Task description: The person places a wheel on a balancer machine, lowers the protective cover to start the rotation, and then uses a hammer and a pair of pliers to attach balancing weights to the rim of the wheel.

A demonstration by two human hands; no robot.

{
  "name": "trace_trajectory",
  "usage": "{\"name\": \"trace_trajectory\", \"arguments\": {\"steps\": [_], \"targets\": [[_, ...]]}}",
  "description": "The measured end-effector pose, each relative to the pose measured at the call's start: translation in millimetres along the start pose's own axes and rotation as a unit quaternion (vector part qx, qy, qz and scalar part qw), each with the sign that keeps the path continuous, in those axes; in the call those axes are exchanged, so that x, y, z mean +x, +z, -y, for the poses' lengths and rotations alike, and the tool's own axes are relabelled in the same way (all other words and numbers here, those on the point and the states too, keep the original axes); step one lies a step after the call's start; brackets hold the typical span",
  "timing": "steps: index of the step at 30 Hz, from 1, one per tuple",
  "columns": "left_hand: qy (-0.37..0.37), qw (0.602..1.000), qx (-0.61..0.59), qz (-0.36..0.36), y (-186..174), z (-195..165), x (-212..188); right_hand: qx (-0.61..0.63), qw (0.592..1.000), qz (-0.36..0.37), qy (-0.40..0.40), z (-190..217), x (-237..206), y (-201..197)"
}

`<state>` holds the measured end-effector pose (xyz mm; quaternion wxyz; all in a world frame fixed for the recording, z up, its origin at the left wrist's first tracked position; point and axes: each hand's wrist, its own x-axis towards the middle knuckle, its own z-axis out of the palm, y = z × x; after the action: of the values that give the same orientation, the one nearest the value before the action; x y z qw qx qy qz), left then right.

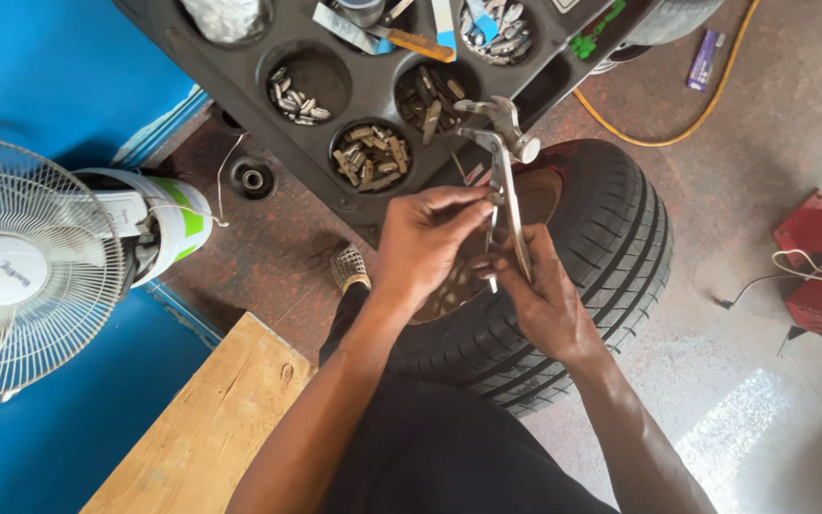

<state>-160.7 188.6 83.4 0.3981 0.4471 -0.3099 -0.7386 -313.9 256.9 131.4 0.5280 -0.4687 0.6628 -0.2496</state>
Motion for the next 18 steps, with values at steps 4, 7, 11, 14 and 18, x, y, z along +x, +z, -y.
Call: {"name": "trace_trajectory", "arguments": {"steps": [4, 7, 11, 14, 18], "targets": [[0.064, 0.985, 0.159, -0.016, 3, 1, -6, -0.011, 1.000, -0.007, 0.007, 0, -2, 1], [0.023, 0.996, 0.084, -0.036, 7, 11, -8, -0.023, 0.999, -0.002, -0.026, 0, -2, 1], [0.021, 0.996, -0.083, -0.008, 2, 25, -5, -0.102, 0.994, -0.019, 0.037, 4, -4, 2], [0.001, 0.995, -0.100, -0.013, -3, 30, -4, -0.099, 0.995, -0.011, 0.029, 8, -4, 3], [0.017, 0.994, -0.107, -0.025, -9, 27, -4, -0.081, 0.995, 0.011, -0.059, 11, 1, 5]]}}
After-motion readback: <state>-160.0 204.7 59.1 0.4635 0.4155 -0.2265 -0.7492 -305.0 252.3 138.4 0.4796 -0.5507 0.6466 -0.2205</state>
